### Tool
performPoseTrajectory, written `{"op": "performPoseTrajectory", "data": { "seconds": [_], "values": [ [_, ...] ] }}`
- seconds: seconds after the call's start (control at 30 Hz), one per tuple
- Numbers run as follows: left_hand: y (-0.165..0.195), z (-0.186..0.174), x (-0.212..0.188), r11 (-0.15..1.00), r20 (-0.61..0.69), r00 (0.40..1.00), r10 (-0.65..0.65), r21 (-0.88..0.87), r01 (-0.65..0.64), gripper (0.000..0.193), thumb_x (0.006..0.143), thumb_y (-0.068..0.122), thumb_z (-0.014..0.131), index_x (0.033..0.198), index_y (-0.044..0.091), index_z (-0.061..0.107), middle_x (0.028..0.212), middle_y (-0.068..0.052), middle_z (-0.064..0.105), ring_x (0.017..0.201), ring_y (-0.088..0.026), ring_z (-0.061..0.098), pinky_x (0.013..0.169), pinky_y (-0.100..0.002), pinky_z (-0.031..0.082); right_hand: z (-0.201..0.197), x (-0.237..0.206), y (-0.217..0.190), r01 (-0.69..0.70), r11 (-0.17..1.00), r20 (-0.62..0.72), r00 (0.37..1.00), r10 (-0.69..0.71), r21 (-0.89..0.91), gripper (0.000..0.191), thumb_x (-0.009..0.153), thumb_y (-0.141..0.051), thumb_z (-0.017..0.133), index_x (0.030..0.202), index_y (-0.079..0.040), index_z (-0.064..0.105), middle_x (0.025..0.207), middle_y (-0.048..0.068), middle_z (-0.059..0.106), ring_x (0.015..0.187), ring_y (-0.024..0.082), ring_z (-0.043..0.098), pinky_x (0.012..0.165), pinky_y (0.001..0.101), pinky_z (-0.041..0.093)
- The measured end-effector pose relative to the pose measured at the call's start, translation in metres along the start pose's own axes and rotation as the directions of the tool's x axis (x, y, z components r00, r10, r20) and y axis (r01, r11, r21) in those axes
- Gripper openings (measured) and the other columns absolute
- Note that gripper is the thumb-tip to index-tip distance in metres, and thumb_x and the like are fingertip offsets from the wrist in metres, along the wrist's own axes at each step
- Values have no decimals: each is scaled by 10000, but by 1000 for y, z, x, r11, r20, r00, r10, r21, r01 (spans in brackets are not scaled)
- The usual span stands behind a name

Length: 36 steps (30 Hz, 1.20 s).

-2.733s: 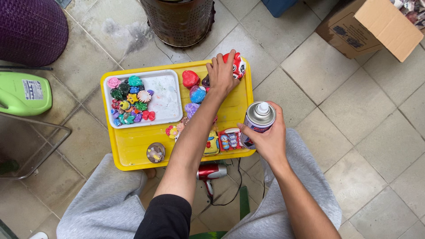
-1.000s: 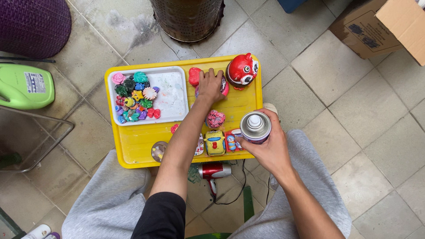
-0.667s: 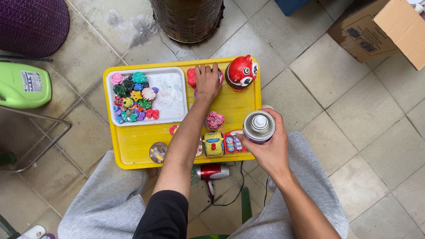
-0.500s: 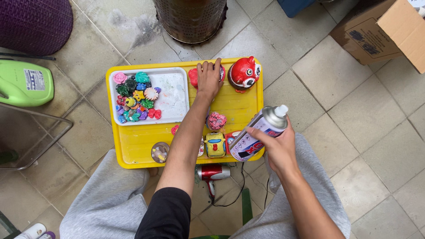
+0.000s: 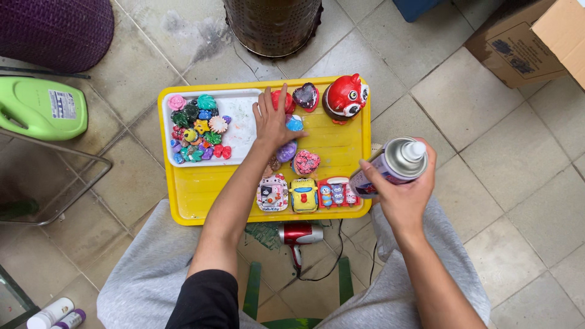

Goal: The person sits with a yellow tray on their lap holding small plaster figurines. They first dry a figurine with a hair dryer, then pick up a spray can and spray-paint the figurines one at a time, turning each item and setting finished pieces back on the tray.

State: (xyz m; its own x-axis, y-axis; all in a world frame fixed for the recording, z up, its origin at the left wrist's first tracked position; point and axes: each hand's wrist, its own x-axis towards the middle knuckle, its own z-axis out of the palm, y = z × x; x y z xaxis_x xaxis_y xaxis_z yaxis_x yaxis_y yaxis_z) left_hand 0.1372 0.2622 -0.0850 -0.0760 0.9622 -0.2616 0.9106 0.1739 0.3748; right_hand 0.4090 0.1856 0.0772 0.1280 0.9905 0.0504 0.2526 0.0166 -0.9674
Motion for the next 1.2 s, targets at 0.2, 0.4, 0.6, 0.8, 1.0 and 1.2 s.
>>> {"op": "performPoseTrajectory", "data": {
  "seconds": [0.2,0.4,0.6,0.8,1.0,1.2],
  "values": [
    [9,24,-7,995,-146,989,16,100,-1,1386,590,419,970,1647,190,104,1617,-286,212,1510,-471,203,1219,-628,144,12,-4,-10,-261,961,141,959,247,95,582,813,-50,884,1241,-33,491,1066,63,695,952,140,715,881,299,608],
    [4,26,-11,995,-108,989,-101,-14,100,1359,587,441,979,1591,176,103,1591,-300,183,1486,-491,180,1196,-653,120,22,1,-9,-522,745,135,845,517,414,581,739,-51,846,1199,-25,493,995,98,709,857,190,745,795,360,647],
    [-16,20,-18,994,-158,982,-107,15,111,1289,625,322,967,1608,185,146,1601,-293,207,1482,-489,228,1201,-642,156,15,-2,-3,-288,945,85,957,278,157,616,809,-17,890,1249,-33,458,1069,40,672,967,129,702,871,314,620],
    [-18,29,-62,936,-250,938,240,-196,-292,818,995,477,816,1624,194,375,1595,-195,408,1538,-389,357,1287,-536,282,10,-6,-2,-8,993,94,996,-3,116,715,815,4,898,1356,-15,429,1172,52,612,1085,142,647,941,317,578],
    [-4,31,-76,853,313,795,520,-141,-502,1072,609,550,919,1498,239,406,1376,-219,498,1323,-406,434,1103,-555,266,5,-12,-5,28,999,121,992,-24,-32,731,799,4,923,1351,17,443,1151,91,639,1068,164,659,946,318,562],
    [-15,36,-66,815,338,742,579,-229,-532,1096,634,305,896,1583,249,349,1365,-163,573,1283,-395,509,1138,-476,367,2,-10,-2,-313,932,148,946,289,183,679,768,-46,891,1300,-15,470,1095,55,693,993,121,714,890,299,618]
  ]
}}
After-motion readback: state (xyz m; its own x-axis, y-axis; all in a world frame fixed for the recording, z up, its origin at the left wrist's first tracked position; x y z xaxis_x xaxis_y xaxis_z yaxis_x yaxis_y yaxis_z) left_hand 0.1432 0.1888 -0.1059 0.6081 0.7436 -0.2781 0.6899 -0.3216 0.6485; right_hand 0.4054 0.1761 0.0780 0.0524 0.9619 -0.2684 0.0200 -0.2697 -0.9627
